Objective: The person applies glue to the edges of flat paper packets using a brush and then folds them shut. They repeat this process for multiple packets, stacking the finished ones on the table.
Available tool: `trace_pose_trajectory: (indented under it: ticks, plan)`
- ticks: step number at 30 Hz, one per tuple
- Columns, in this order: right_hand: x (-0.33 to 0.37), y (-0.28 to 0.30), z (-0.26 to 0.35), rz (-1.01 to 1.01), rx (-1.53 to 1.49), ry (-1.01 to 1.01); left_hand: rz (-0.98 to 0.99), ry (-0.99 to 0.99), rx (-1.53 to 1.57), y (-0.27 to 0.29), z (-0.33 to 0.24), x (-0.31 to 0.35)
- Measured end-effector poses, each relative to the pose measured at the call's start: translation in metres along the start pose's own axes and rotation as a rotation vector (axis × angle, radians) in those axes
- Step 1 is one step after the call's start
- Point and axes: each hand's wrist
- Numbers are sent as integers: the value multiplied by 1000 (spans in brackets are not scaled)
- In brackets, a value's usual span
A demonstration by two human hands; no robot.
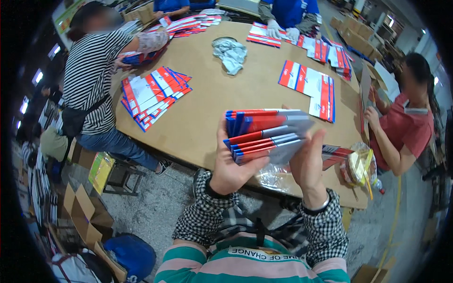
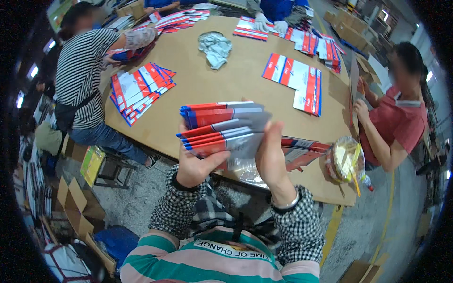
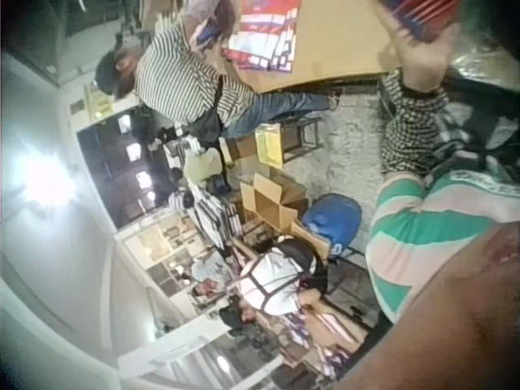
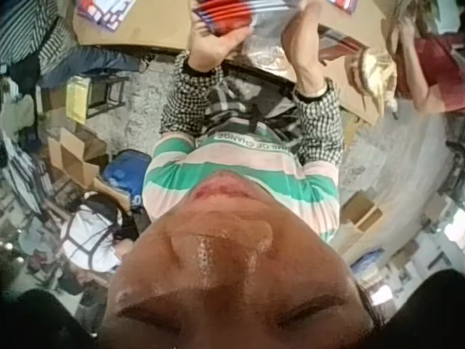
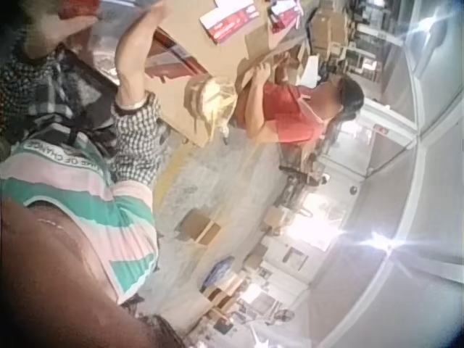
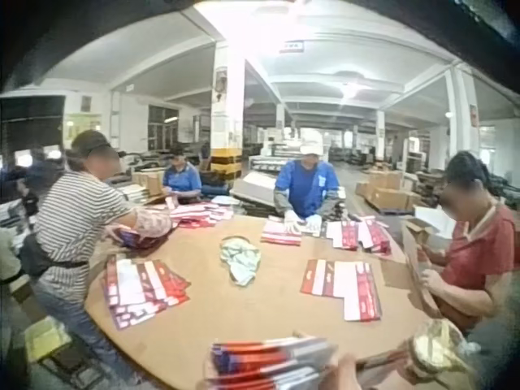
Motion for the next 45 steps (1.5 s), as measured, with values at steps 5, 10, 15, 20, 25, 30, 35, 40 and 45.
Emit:
trace_pose_trajectory:
  ticks: [5, 10, 15, 20, 25, 30, 35, 40, 45]
  plan:
    - [-7, 4, -3, 40, 35, 23, -41, -62, -50, -2, 11, -2]
    - [-10, 5, 10, 3, 203, 45, -97, -119, -117, -13, -2, -6]
    - [-22, 4, 41, 107, 571, 297, -125, -92, -124, -13, -4, -11]
    - [-47, -2, 65, 460, 989, 409, -132, -38, -45, -18, -8, -8]
    - [-49, -15, 76, 554, 1065, 363, -130, -35, -66, -14, -5, -8]
    - [-53, -18, 89, 640, 1183, 553, -96, -92, -49, -13, -2, -4]
    - [-58, -26, 91, 695, 1199, 540, -127, -142, -247, -12, 3, -4]
    - [-54, -35, 84, 852, 1401, 525, -123, -37, -44, -14, 7, 0]
    - [-38, -36, 72, 755, 1355, 558, -17, 155, 429, -12, -2, -5]
Point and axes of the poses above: each hand's wrist, its own x-axis away from the middle knuckle, its own y-axis out of the back of the hand, z = x × y, and after that the axes turned 12 degrees about y, right-handed
